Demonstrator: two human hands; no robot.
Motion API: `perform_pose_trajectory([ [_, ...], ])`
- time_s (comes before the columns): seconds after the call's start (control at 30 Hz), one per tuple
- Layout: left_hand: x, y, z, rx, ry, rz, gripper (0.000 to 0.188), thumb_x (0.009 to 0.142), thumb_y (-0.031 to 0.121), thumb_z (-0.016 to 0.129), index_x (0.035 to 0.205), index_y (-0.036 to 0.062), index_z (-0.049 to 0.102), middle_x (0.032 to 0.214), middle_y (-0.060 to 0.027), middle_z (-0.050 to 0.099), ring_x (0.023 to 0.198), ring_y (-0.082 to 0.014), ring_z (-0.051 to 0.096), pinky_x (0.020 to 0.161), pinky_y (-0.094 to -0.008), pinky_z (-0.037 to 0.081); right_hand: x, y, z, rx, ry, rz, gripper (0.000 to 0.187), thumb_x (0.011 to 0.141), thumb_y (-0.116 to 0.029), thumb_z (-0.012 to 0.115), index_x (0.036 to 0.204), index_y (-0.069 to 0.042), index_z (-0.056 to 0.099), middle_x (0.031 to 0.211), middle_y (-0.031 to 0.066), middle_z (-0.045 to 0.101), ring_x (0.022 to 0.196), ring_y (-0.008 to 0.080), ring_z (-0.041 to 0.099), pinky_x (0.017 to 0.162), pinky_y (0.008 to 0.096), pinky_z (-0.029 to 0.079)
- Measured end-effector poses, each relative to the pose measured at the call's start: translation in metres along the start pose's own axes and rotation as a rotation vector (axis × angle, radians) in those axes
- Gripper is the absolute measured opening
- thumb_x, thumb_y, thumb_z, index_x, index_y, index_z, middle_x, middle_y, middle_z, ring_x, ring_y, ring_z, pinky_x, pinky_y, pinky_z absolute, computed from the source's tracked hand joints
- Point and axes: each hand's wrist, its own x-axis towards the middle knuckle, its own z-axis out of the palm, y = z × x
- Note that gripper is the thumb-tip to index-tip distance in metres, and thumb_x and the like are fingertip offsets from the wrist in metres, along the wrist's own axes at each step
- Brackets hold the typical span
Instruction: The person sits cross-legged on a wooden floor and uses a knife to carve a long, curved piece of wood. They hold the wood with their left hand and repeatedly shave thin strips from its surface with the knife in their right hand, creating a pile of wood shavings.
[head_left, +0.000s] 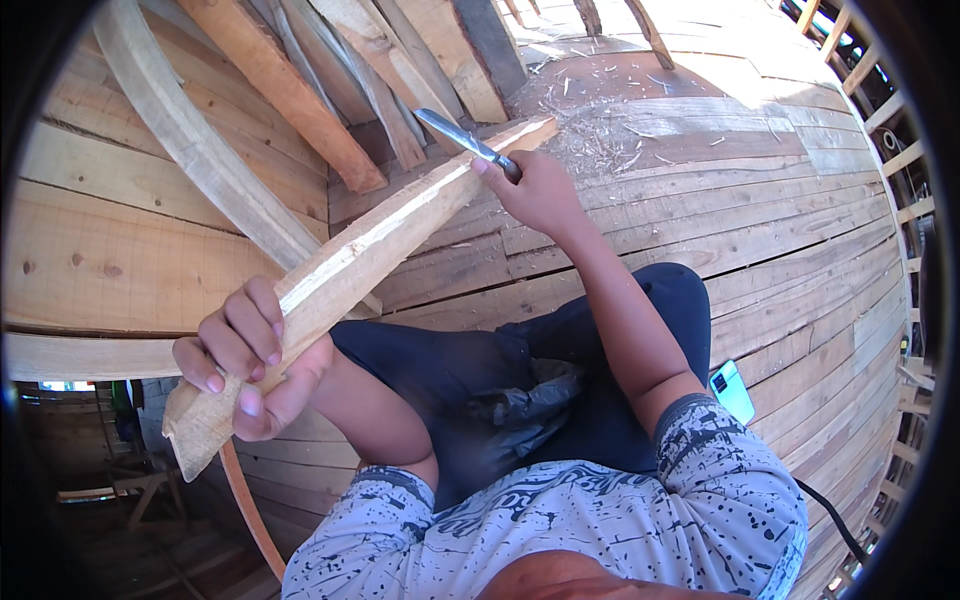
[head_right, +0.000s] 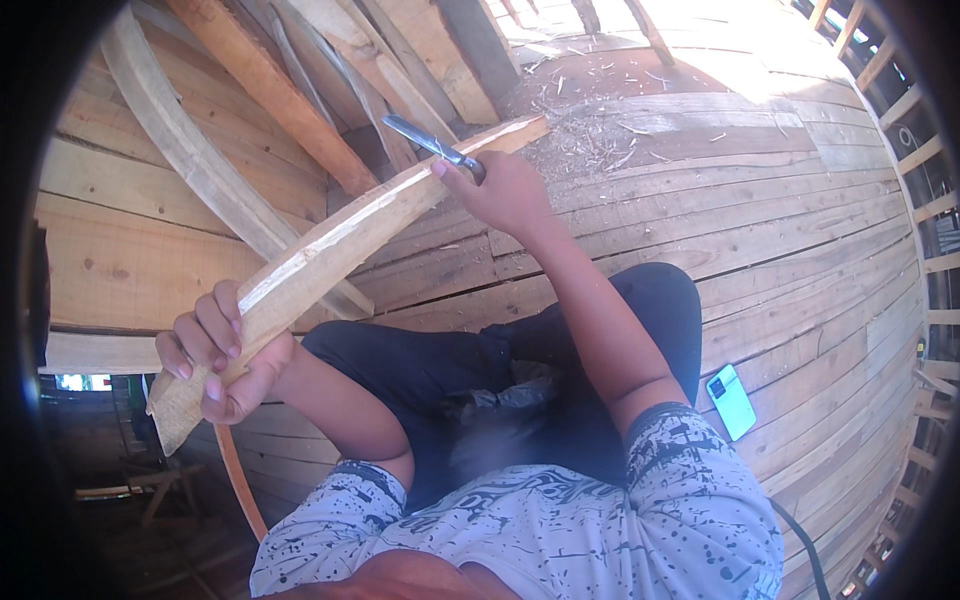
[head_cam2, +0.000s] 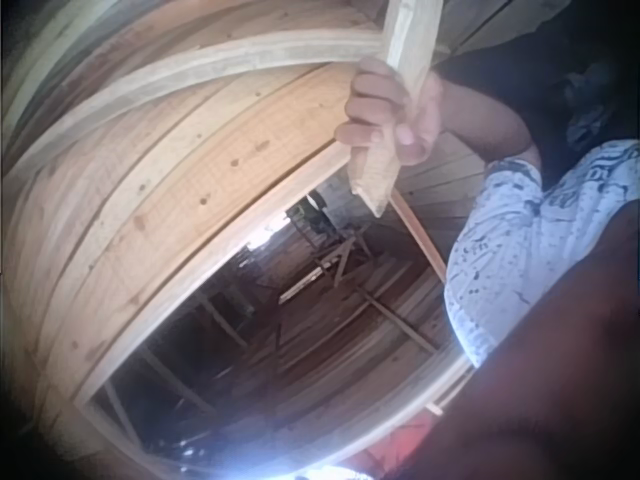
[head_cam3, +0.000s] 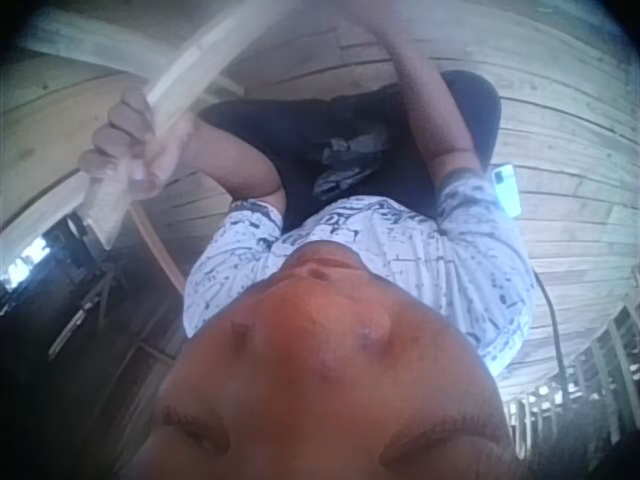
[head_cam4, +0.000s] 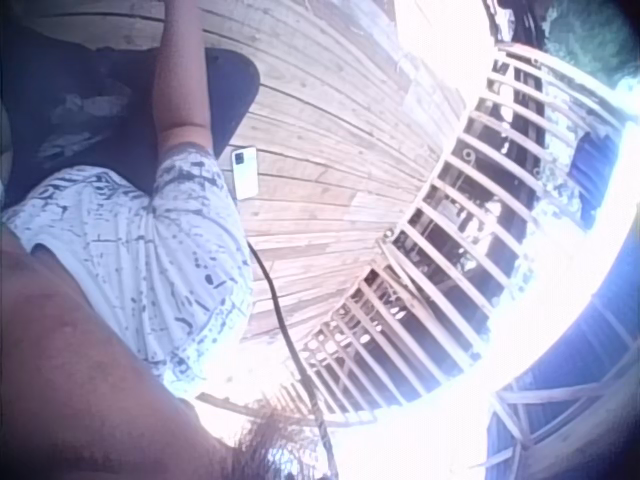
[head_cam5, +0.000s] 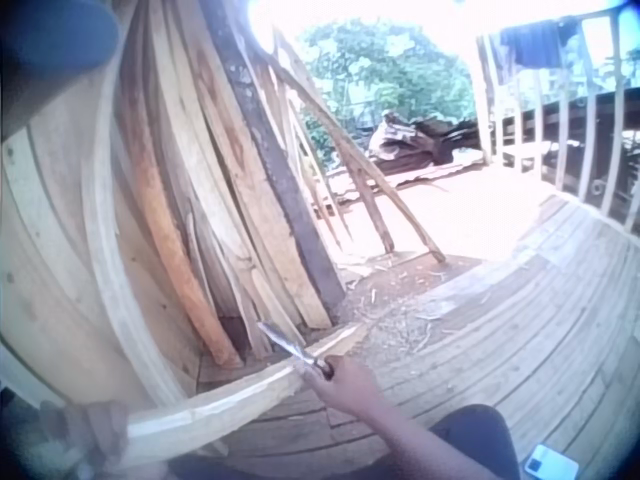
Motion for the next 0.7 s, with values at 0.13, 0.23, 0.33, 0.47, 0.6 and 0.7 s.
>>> perform_pose_trajectory([
  [0.13, 0.000, -0.002, 0.000, -0.007, 0.008, 0.006, 0.024, 0.070, 0.010, 0.063, 0.088, 0.0192, 0.051, 0.063, 0.0063, 0.043, 0.054, -0.0072, 0.039, 0.059, -0.0244, 0.029, -0.005, -0.007, 0.004, 0.022, 0.013, -0.029, 0.069, 0.094, -0.060, 0.052, 0.065, 0.003, 0.060, 0.052, 0.0144, 0.052, 0.050, 0.0294, 0.053, 0.053, 0.0426, 0.043],
  [0.23, 0.000, -0.002, 0.002, 0.003, 0.012, 0.011, 0.024, 0.069, 0.010, 0.063, 0.088, 0.0191, 0.051, 0.063, 0.0063, 0.043, 0.054, -0.0071, 0.039, 0.059, -0.0240, 0.029, -0.009, -0.017, 0.006, 0.144, -0.013, 0.086, 0.071, 0.092, -0.063, 0.051, 0.067, 0.002, 0.062, 0.058, 0.0196, 0.058, 0.061, 0.0368, 0.064, 0.061, 0.0442, 0.049],
  [0.33, -0.001, -0.002, 0.002, 0.006, 0.010, 0.016, 0.023, 0.069, 0.010, 0.063, 0.087, 0.0188, 0.051, 0.063, 0.0063, 0.044, 0.053, -0.0071, 0.039, 0.059, -0.0239, 0.029, -0.006, -0.015, 0.007, 0.248, -0.082, 0.194, 0.070, 0.093, -0.062, 0.051, 0.069, 0.003, 0.062, 0.053, 0.0148, 0.055, 0.055, 0.0321, 0.061, 0.055, 0.0413, 0.048],
  [0.47, 0.000, -0.003, 0.003, -0.010, 0.000, 0.015, 0.023, 0.069, 0.010, 0.062, 0.087, 0.0187, 0.051, 0.062, 0.0061, 0.044, 0.053, -0.0071, 0.039, 0.059, -0.0238, 0.029, -0.004, -0.010, 0.007, 0.704, -0.330, 0.405, 0.062, 0.095, -0.063, 0.049, 0.059, -0.013, 0.039, 0.047, -0.0048, 0.028, 0.037, 0.0083, 0.025, 0.034, 0.0293, 0.018],
  [0.6, 0.000, -0.003, 0.005, -0.010, -0.013, 0.023, 0.023, 0.069, 0.010, 0.062, 0.086, 0.0186, 0.050, 0.062, 0.0061, 0.043, 0.053, -0.0070, 0.039, 0.058, -0.0238, 0.029, 0.000, -0.007, -0.005, 0.962, -0.631, 0.556, 0.060, 0.096, -0.064, 0.045, 0.061, -0.018, 0.033, 0.048, -0.0083, 0.024, 0.036, 0.0047, 0.015, 0.033, 0.0245, 0.009],
  [0.7, 0.001, -0.003, 0.003, -0.015, -0.021, 0.023, 0.023, 0.069, 0.010, 0.062, 0.087, 0.0186, 0.050, 0.062, 0.0061, 0.043, 0.052, -0.0070, 0.039, 0.058, -0.0239, 0.029, 0.003, 0.000, -0.008, 1.131, -0.764, 0.569, 0.060, 0.098, -0.064, 0.042, 0.061, -0.018, 0.033, 0.047, -0.0081, 0.024, 0.035, 0.0043, 0.013, 0.031, 0.0239, 0.009],
])
